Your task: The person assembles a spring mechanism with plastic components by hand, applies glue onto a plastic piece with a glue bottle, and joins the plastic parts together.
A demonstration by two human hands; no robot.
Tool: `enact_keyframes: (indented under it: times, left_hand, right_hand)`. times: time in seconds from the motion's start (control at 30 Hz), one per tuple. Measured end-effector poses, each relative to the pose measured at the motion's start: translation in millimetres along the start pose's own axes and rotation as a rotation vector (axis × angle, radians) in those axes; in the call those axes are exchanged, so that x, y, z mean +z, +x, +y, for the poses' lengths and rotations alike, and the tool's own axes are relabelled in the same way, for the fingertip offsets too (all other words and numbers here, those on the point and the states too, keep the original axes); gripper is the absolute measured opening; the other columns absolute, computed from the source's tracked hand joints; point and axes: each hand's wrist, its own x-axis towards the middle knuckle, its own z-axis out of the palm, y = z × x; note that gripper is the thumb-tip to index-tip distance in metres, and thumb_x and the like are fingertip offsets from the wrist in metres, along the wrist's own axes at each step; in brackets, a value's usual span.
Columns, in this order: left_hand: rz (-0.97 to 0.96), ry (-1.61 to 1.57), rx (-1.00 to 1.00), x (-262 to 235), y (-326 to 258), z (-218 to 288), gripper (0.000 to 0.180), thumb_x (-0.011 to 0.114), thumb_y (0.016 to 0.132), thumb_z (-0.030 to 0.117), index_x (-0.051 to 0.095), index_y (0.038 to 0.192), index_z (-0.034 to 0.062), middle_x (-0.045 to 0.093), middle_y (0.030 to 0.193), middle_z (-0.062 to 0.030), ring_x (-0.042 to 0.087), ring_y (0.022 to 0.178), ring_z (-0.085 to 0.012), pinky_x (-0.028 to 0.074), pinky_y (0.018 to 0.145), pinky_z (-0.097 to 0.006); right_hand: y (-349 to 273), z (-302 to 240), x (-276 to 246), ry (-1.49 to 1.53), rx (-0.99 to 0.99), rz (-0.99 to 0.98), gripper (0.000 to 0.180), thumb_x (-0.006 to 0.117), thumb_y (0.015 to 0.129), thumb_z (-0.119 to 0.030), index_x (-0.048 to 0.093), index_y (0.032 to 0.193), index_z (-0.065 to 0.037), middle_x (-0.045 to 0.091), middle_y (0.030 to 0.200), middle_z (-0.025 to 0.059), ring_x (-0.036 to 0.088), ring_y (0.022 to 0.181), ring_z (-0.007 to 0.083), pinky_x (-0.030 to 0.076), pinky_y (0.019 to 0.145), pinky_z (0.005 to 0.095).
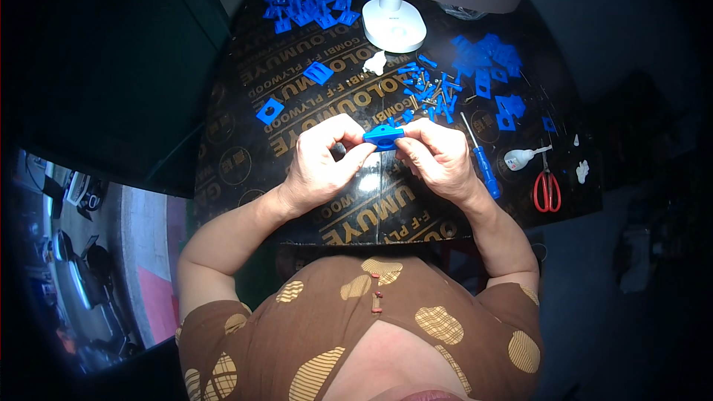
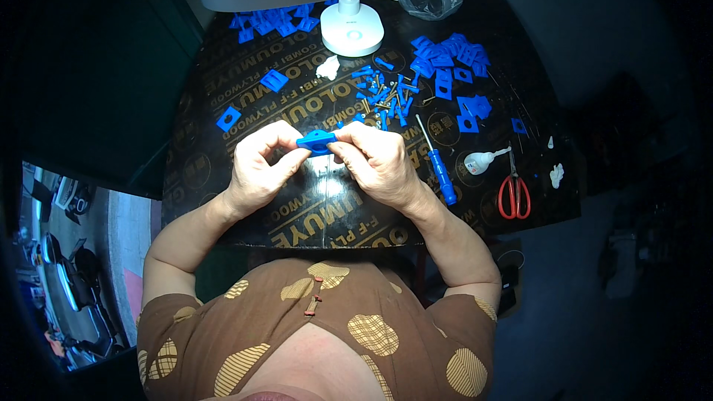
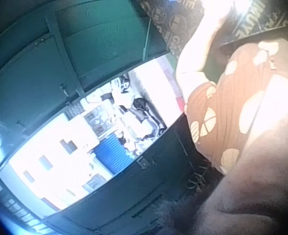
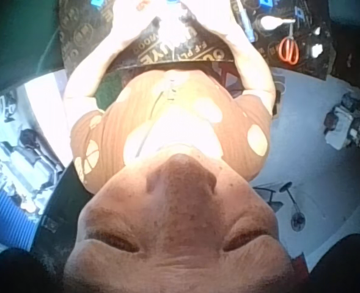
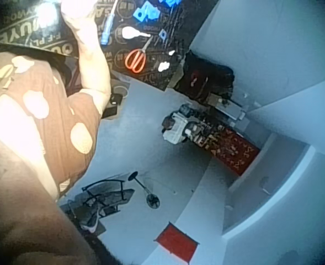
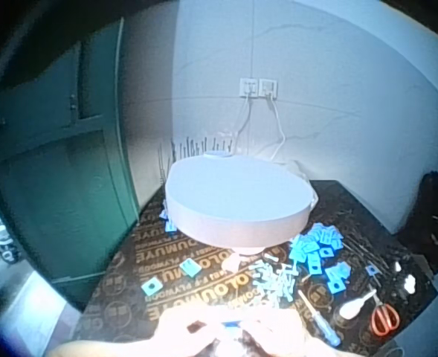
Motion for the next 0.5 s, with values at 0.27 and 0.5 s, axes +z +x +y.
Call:
enact_keyframes:
  times: [0.27, 0.5]
  left_hand:
    - [0.044, 0.131, 0.246, 0.0, 2.1, 1.5, 0.01, 0.071, 0.083, -0.002, 0.062, 0.083, 0.002, 0.06, 0.077, -0.0057, 0.057, 0.063, -0.0088, 0.045, 0.054, -0.023]
    - [0.07, 0.184, 0.399, 1.3, 4.6, 4.4, 0.014, 0.072, 0.079, -0.006, 0.06, 0.082, -0.0002, 0.06, 0.077, -0.009, 0.058, 0.061, -0.0136, 0.047, 0.053, -0.025]
  right_hand:
    - [-0.9, -0.6, 0.4, 0.083, 0.02, -0.013, 0.009, 0.058, 0.095, -0.001, 0.064, 0.1, 0.003, 0.063, 0.072, 0.0034, 0.054, 0.057, 0.0043, 0.043, 0.051, 0.0202]
    - [-1.9, -2.9, -1.8, 0.281, 0.163, -0.053, 0.017, 0.05, 0.1, -0.008, 0.062, 0.104, 0.004, 0.061, 0.073, 0.0029, 0.052, 0.058, 0.0038, 0.044, 0.053, 0.0199]
